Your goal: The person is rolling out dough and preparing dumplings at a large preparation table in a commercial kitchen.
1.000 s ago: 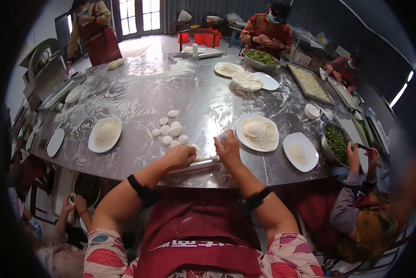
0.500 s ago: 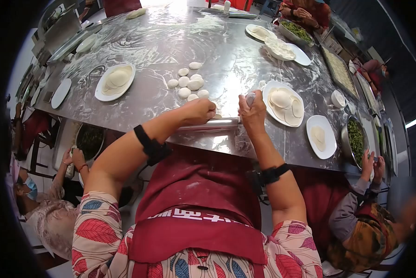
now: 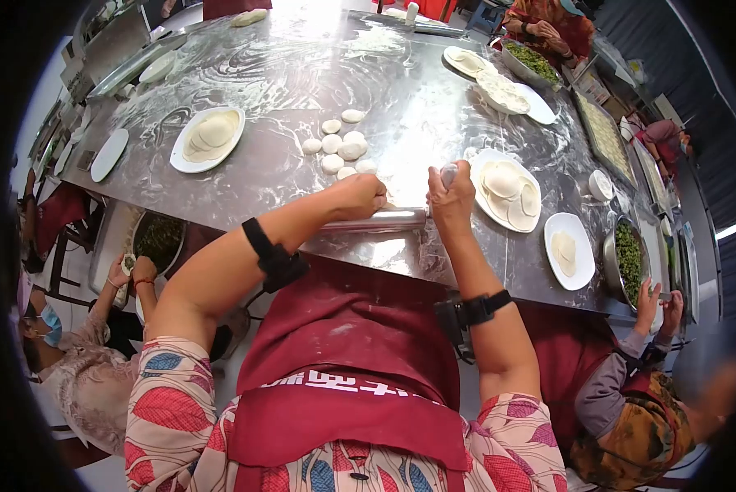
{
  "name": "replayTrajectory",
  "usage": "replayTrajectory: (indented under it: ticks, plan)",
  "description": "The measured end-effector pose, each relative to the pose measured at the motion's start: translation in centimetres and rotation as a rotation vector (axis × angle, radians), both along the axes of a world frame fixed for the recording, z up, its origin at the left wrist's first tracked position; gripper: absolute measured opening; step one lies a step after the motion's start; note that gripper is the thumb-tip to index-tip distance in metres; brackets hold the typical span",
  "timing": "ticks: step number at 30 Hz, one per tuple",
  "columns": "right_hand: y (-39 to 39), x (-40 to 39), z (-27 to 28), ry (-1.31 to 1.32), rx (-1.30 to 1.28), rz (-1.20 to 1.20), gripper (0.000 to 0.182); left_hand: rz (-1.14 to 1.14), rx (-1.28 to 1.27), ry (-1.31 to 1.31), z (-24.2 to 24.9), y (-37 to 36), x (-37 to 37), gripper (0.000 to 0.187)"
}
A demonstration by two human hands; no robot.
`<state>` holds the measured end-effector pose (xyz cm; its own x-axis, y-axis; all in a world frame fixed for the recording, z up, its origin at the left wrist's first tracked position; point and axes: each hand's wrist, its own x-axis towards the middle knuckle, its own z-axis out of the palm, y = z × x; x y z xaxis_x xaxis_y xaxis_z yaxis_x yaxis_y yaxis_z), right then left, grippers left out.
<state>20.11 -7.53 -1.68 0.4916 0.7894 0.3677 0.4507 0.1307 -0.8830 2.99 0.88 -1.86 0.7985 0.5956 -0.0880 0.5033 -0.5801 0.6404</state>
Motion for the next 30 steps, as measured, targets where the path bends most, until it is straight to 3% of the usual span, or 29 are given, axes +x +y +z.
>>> replayTrajectory:
  ticks: [2,5,8,11,14,17,23,25,30]
  plan:
    - [-1.3,-0.4,0.5,0.030,0.011,0.003,0.023,-0.044,-0.094,-0.034,-0.5,0.8,0.4,0.021]
    - [-5.8,-0.6,-0.1,-0.056,-0.034,-0.005,0.020,-0.124,-0.023,-0.019,0.0,0.6,-0.3,0.018]
    - [-8.9,-1.2,-1.8,0.171,0.081,0.084,0.019,-0.149,-0.030,-0.068,-0.6,0.8,-0.9,0.018]
    - [-5.2,0.2,-1.3,-0.051,0.054,0.002,0.021,-0.173,-0.050,-0.024,0.0,0.2,-1.0,0.020]
    - [-0.5,-0.3,0.7,-0.047,-0.011,-0.032,0.018,-0.078,-0.013,0.011,-0.1,0.5,0.3,0.021]
    - [-0.6,0.4,0.0,-0.110,-0.013,-0.014,0.024,-0.092,-0.027,0.042,-0.2,1.2,0.9,0.022]
    - [-8.4,-0.7,-1.8,0.105,0.070,0.096,0.024,-0.167,0.020,-0.002,-0.7,0.9,0.0,0.020]
    - [-6.3,-0.1,-1.6,0.013,0.059,0.059,0.024,-0.194,-0.056,-0.010,0.5,0.5,-0.8,0.019]
    - [-0.3,0.3,0.0,-0.079,-0.010,-0.025,0.024,-0.121,0.067,0.044,-0.1,0.7,0.9,0.020]
